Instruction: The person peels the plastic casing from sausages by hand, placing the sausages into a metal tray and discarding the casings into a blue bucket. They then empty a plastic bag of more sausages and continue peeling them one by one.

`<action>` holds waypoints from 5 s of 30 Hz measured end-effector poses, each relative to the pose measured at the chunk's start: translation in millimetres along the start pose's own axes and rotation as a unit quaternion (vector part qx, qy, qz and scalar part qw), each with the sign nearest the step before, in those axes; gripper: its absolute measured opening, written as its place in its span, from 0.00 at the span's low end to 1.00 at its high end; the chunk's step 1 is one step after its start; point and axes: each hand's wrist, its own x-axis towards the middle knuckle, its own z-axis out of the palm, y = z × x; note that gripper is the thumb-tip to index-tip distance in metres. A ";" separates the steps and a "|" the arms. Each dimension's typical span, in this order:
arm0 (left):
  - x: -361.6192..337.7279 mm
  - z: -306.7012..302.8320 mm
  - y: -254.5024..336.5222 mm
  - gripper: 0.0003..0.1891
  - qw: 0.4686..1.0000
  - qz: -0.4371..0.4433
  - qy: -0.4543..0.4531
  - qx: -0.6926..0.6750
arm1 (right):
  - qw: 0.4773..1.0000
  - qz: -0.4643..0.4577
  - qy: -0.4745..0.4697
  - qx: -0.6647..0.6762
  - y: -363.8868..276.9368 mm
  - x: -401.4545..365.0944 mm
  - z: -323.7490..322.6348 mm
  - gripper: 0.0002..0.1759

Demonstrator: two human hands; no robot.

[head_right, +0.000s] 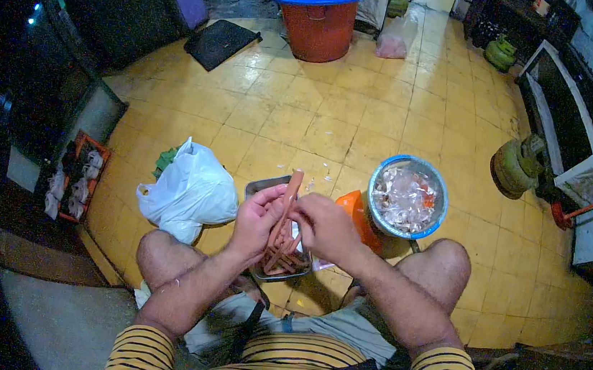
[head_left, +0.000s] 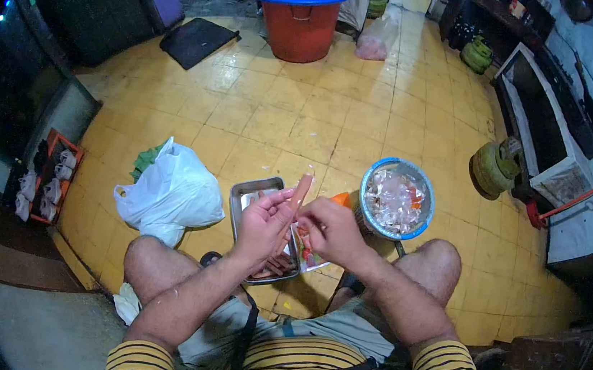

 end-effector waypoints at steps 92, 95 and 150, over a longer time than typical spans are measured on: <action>4.5 -4.9 -29.2 0.25 0.972 0.122 -0.117 0.163 | 0.953 0.161 0.018 0.256 2.2 3.9 -1.0 0.10; 4.0 -18.4 -26.5 0.23 0.948 0.115 -0.124 0.269 | 0.920 0.205 0.017 0.333 -8.6 10.0 -15.8 0.10; 47.1 -104.2 -29.3 0.13 0.946 -0.038 0.281 -0.155 | 0.817 0.233 -0.055 0.525 10.4 19.2 -79.1 0.04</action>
